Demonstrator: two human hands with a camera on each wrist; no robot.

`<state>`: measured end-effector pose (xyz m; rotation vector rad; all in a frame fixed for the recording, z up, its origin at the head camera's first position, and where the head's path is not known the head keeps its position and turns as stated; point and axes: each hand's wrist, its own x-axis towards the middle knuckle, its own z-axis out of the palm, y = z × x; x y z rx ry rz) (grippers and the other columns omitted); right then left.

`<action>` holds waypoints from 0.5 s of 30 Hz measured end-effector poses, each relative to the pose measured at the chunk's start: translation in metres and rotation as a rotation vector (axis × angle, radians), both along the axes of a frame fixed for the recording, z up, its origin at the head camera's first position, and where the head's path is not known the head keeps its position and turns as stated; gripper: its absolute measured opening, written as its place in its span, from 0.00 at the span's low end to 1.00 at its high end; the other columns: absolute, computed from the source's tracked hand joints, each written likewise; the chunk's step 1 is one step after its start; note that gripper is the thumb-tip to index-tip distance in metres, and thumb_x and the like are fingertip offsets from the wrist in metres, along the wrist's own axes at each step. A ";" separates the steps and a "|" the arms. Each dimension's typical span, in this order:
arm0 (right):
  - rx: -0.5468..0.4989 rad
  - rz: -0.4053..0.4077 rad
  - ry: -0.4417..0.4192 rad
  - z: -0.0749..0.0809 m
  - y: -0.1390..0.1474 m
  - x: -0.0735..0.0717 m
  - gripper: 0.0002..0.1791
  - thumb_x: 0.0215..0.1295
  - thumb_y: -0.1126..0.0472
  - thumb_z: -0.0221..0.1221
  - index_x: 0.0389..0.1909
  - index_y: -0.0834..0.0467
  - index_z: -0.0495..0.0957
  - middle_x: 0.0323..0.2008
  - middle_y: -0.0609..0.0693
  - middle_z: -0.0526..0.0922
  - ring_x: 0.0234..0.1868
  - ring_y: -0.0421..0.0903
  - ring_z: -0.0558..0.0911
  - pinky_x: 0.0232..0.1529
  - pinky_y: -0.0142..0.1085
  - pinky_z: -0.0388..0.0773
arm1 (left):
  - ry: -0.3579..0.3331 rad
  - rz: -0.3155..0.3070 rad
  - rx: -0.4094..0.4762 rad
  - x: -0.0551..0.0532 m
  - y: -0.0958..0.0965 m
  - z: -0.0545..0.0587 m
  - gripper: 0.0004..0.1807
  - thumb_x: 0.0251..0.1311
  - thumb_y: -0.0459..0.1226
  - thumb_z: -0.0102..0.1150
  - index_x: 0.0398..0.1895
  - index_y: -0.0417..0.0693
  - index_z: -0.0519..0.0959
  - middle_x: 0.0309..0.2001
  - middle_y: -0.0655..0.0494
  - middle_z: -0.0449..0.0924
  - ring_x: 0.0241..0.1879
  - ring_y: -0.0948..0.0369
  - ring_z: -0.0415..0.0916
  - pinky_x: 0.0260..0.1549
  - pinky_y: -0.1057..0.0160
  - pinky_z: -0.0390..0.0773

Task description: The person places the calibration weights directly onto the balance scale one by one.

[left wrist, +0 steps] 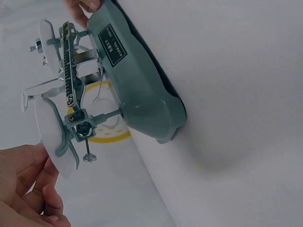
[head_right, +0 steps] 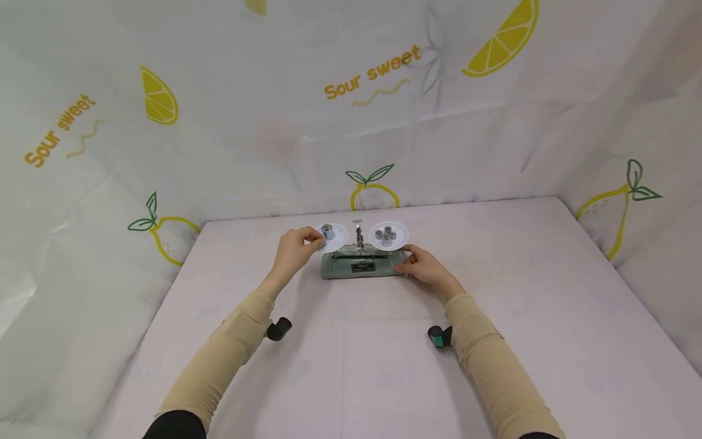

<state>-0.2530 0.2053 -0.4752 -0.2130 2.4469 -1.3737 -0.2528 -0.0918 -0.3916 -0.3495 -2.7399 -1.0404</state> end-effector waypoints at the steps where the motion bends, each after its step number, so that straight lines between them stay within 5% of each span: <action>1: -0.002 0.000 -0.001 0.000 0.000 0.000 0.36 0.62 0.54 0.59 0.65 0.64 0.57 0.31 0.50 0.71 0.32 0.43 0.69 0.36 0.34 0.66 | 0.005 0.002 0.001 0.000 -0.001 0.000 0.05 0.56 0.36 0.60 0.33 0.45 0.84 0.33 0.51 0.84 0.35 0.54 0.72 0.36 0.63 0.65; 8: 0.026 -0.007 -0.013 0.002 0.001 -0.002 0.37 0.62 0.53 0.59 0.67 0.64 0.56 0.34 0.52 0.73 0.34 0.44 0.70 0.37 0.34 0.67 | 0.044 0.009 0.015 0.002 -0.007 0.003 0.06 0.57 0.36 0.60 0.34 0.44 0.83 0.32 0.50 0.84 0.38 0.49 0.74 0.39 0.58 0.67; 15: -0.016 -0.008 -0.064 0.015 0.018 0.005 0.38 0.64 0.49 0.55 0.69 0.62 0.53 0.45 0.60 0.75 0.41 0.48 0.74 0.42 0.36 0.69 | 0.147 0.026 -0.086 0.008 -0.019 0.000 0.12 0.57 0.41 0.60 0.41 0.44 0.82 0.35 0.52 0.84 0.36 0.52 0.75 0.40 0.53 0.68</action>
